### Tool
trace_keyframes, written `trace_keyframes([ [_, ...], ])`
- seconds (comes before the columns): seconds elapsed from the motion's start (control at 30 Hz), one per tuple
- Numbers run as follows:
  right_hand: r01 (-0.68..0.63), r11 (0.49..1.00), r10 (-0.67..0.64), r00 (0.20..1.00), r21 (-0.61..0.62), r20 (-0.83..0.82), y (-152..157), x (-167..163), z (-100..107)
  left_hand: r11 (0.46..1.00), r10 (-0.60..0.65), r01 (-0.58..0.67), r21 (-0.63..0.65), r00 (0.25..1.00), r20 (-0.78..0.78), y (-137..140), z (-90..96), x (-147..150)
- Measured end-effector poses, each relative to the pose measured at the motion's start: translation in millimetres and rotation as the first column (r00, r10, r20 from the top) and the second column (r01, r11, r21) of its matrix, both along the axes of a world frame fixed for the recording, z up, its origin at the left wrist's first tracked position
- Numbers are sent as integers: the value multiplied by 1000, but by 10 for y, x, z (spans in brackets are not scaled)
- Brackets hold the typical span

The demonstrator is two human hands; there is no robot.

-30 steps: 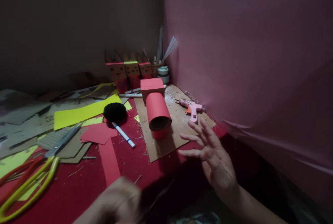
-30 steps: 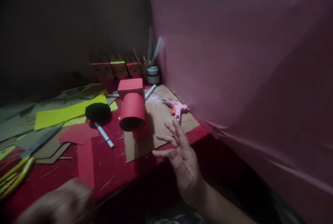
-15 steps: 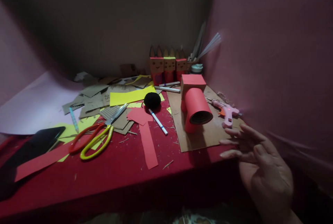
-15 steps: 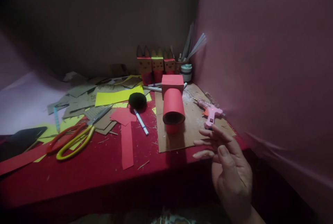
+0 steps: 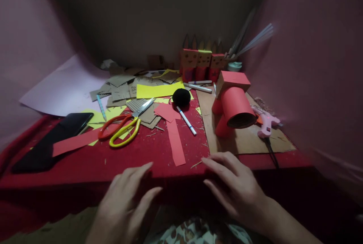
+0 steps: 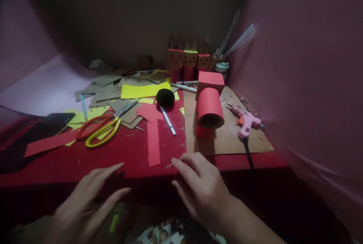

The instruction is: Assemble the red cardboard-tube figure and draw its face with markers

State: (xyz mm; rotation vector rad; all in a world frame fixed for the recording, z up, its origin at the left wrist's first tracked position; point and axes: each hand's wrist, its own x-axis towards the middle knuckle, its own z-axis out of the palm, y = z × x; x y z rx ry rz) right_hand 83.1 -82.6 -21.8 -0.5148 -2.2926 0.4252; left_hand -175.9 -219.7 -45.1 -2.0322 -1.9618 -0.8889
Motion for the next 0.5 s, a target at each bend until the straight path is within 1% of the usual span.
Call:
trace_keyframes([
  [0.03,11,999,-14,999,49,50,14,-64,-15,999,-11,12,42,999,-42,110,-23,85],
  [0.07,30,997,-37,995,71,91,29,-121,-34,996,-16,23,90,997,-75,209,-35,168],
  [0.13,55,996,-64,987,66,149,60,-202,-80,991,-66,76,110,994,-88,347,-27,293],
  [0.2,58,997,-66,982,48,176,85,-243,-127,985,-138,143,98,989,-52,376,8,336],
  [0.3,64,993,-79,984,98,158,75,-260,-174,973,-224,225,46,974,-18,235,37,224],
  [0.37,34,991,-52,990,133,132,18,-277,-187,961,-274,271,-50,961,-43,66,3,62],
  [0.4,-2,991,-13,994,131,112,-24,-295,-190,954,-280,273,-126,959,-43,-25,-30,-30],
  [0.43,-60,991,48,994,121,94,-70,-320,-193,951,-276,264,-160,960,-52,-114,-69,-120],
  [0.47,-128,985,120,990,112,75,-115,-352,-198,962,-219,208,-175,975,-48,-195,-108,-202],
  [0.5,-201,972,195,979,119,61,-155,-389,-205,967,-138,132,-216,990,-16,-266,-140,-273],
])
